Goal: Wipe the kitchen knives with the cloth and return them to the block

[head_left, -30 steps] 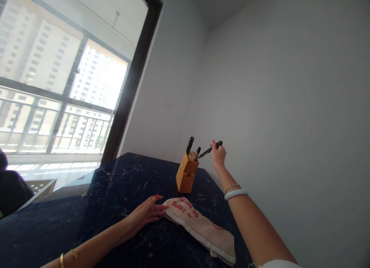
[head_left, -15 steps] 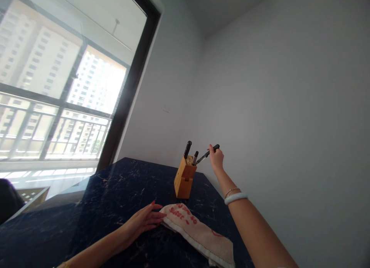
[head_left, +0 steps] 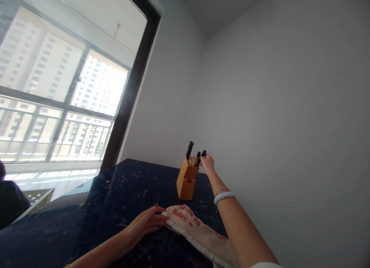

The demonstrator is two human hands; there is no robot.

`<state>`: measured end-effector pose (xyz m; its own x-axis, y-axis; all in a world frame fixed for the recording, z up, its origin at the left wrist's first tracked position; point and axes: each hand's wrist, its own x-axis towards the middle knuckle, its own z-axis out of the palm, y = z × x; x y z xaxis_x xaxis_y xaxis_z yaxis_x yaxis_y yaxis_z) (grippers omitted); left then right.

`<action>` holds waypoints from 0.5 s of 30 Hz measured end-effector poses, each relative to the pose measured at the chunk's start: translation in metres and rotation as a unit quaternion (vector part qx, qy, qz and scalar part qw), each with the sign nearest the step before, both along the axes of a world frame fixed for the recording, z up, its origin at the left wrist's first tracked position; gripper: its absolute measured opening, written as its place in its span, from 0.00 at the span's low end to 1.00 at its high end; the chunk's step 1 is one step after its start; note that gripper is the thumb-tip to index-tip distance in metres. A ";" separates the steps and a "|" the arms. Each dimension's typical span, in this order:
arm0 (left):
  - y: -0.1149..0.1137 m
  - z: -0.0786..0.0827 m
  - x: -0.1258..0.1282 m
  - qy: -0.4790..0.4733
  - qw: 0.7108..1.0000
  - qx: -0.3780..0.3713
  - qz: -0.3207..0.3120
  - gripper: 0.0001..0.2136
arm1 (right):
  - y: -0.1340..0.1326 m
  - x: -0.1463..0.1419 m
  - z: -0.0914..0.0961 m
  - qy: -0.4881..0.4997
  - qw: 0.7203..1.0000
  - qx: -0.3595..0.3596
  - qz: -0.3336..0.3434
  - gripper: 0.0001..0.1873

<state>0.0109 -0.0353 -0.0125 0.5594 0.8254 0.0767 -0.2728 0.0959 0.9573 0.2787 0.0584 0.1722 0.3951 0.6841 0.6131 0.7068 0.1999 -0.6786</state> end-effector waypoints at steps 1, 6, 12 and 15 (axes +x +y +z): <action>-0.001 0.000 0.000 0.000 1.000 0.003 -0.001 0.23 | 0.002 0.000 -0.003 -0.001 1.000 -0.004 0.002 0.10; -0.003 0.002 -0.001 0.001 1.000 0.010 -0.006 0.23 | 0.007 0.003 -0.026 -0.008 1.000 0.005 -0.018 0.15; 0.001 0.000 0.001 0.010 1.000 0.009 0.008 0.25 | 0.011 -0.010 -0.057 -0.027 0.997 0.046 -0.052 0.26; 0.001 0.000 0.002 0.016 1.000 0.002 0.009 0.24 | 0.011 -0.016 -0.063 -0.031 0.995 0.063 -0.065 0.28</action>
